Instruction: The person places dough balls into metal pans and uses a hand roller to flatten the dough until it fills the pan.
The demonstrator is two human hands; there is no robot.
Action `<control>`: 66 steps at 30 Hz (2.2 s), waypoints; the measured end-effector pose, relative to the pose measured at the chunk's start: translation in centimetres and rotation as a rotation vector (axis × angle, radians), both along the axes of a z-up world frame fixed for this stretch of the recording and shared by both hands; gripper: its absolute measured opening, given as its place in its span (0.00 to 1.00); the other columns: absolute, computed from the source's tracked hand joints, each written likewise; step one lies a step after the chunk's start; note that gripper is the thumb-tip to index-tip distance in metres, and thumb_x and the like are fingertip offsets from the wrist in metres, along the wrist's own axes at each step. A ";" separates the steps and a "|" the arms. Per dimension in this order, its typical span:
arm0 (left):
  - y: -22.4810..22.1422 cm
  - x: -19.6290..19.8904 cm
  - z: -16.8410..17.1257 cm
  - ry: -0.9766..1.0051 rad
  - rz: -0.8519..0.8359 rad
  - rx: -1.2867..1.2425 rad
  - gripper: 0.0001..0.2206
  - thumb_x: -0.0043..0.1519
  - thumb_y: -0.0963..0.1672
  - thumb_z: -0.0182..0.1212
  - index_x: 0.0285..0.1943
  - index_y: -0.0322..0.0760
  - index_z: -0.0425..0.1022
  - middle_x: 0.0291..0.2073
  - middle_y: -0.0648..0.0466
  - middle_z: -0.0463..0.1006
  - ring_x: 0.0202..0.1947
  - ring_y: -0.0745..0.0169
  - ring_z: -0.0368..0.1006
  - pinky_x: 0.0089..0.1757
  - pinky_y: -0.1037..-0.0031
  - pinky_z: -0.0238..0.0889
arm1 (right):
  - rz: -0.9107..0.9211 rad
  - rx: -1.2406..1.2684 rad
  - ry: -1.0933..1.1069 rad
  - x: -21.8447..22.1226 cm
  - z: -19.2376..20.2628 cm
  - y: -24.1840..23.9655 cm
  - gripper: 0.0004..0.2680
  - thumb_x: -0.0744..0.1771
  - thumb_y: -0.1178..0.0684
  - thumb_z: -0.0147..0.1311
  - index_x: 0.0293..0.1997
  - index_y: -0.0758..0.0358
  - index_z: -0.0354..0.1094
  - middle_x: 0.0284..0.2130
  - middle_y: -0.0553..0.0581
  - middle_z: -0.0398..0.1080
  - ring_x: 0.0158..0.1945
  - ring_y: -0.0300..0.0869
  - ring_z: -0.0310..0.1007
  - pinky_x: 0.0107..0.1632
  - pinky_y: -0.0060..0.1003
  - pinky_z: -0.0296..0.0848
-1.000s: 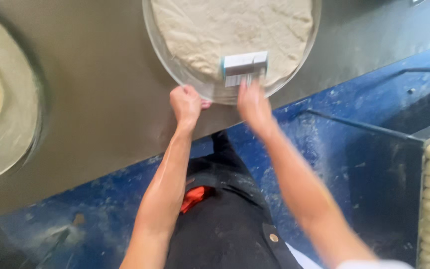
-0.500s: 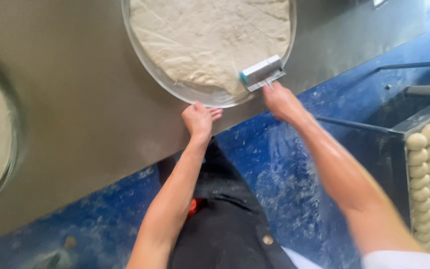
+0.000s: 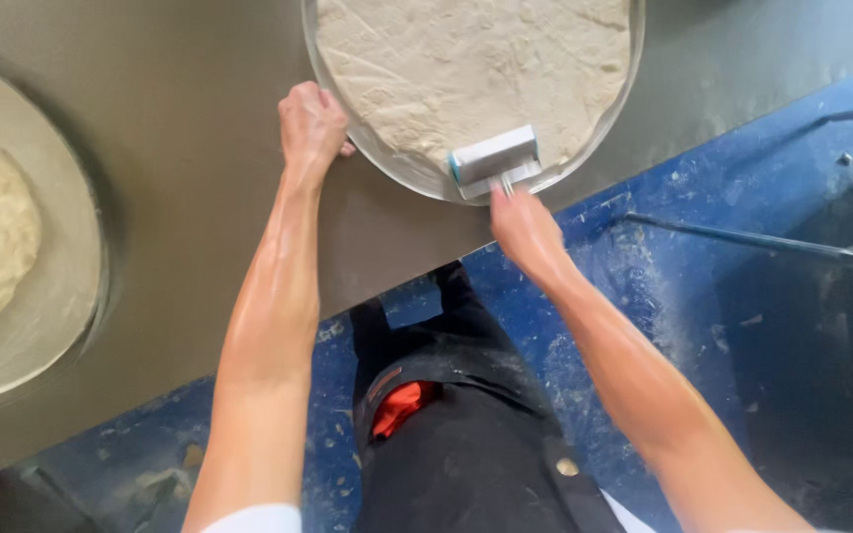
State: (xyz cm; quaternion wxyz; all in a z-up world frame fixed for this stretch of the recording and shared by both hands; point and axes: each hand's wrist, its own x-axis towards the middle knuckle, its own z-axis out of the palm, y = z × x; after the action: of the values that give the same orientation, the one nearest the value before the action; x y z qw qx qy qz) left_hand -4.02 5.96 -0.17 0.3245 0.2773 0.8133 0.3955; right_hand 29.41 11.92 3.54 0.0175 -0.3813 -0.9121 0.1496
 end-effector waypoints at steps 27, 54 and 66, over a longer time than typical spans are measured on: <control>-1.4 14.1 -0.2 -0.533 0.146 0.070 0.23 0.71 0.47 0.45 0.27 0.23 0.73 0.19 0.40 0.80 0.17 0.54 0.80 0.22 0.68 0.75 | -0.499 -0.420 -0.080 -5.4 1.8 6.6 0.26 0.74 0.39 0.33 0.26 0.72 0.67 0.14 0.72 0.67 0.19 0.58 0.73 0.25 0.52 0.73; -1.0 14.5 3.7 -0.403 0.216 0.118 0.40 0.62 0.38 0.48 0.81 0.42 0.28 0.20 0.50 0.78 0.15 0.61 0.77 0.21 0.70 0.76 | -0.365 -0.664 -0.478 0.6 11.4 5.9 0.20 0.72 0.39 0.37 0.45 0.73 0.66 0.23 0.74 0.73 0.25 0.64 0.77 0.33 0.57 0.76; -1.5 8.0 1.0 -0.042 0.074 0.019 0.33 0.62 0.39 0.50 0.79 0.33 0.46 0.19 0.39 0.78 0.15 0.52 0.78 0.27 0.64 0.76 | -0.001 -0.497 -0.402 -21.6 9.4 23.3 0.21 0.74 0.38 0.35 0.38 0.72 0.63 0.16 0.58 0.63 0.16 0.46 0.66 0.20 0.44 0.69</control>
State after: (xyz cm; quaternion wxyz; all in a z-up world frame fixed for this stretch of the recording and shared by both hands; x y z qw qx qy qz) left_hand 4.02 4.48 0.79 0.3242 0.2417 0.8122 0.4206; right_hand 7.86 35.22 12.96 -0.2566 -0.3963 -0.8327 0.2894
